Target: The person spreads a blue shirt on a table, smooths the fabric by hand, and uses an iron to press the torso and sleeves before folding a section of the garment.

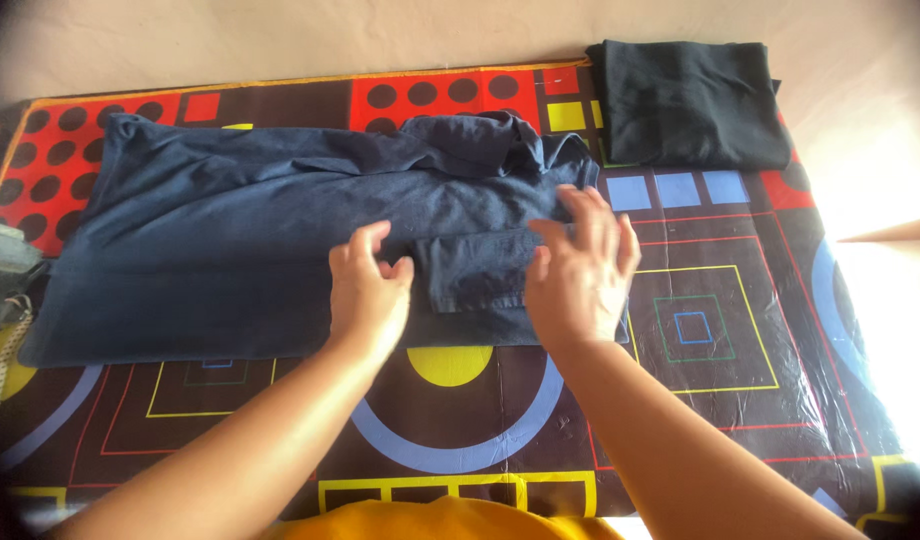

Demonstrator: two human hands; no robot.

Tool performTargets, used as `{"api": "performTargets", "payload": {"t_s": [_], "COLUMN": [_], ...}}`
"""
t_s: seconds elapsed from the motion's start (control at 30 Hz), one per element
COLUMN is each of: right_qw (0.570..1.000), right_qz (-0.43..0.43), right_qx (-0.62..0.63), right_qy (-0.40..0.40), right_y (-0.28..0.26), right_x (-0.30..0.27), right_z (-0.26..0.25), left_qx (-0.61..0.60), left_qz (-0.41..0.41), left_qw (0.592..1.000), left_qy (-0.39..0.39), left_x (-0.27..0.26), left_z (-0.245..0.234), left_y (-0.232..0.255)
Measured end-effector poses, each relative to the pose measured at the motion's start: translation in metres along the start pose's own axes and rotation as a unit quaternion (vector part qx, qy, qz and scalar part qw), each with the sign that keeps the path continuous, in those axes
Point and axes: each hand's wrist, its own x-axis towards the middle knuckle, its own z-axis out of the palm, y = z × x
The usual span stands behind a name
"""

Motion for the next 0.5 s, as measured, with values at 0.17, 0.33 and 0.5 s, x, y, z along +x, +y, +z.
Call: {"api": "performTargets", "payload": {"t_s": [0.17,0.33,0.5], "right_qw": [0.981,0.977,0.98], "right_qz": [-0.177,-0.133,-0.121], "right_qx": [-0.039,-0.096,-0.086], "right_qy": [-0.064,-0.137,-0.133], "right_y": [0.009,0.025,0.024], "right_x": [-0.009,-0.018,-0.018], "right_z": [0.023,0.032,0.029], "left_qx": [0.265,0.37,0.378], "left_qz": [0.263,0.297,0.232], "left_qw": [0.928,0.88,0.894], "left_qy": [-0.014,-0.02,0.055], "left_x": [-0.008,-0.012,-0.006], "left_z": [0.012,-0.009,-0.05], "left_y": [-0.01,-0.045,-0.084]}}
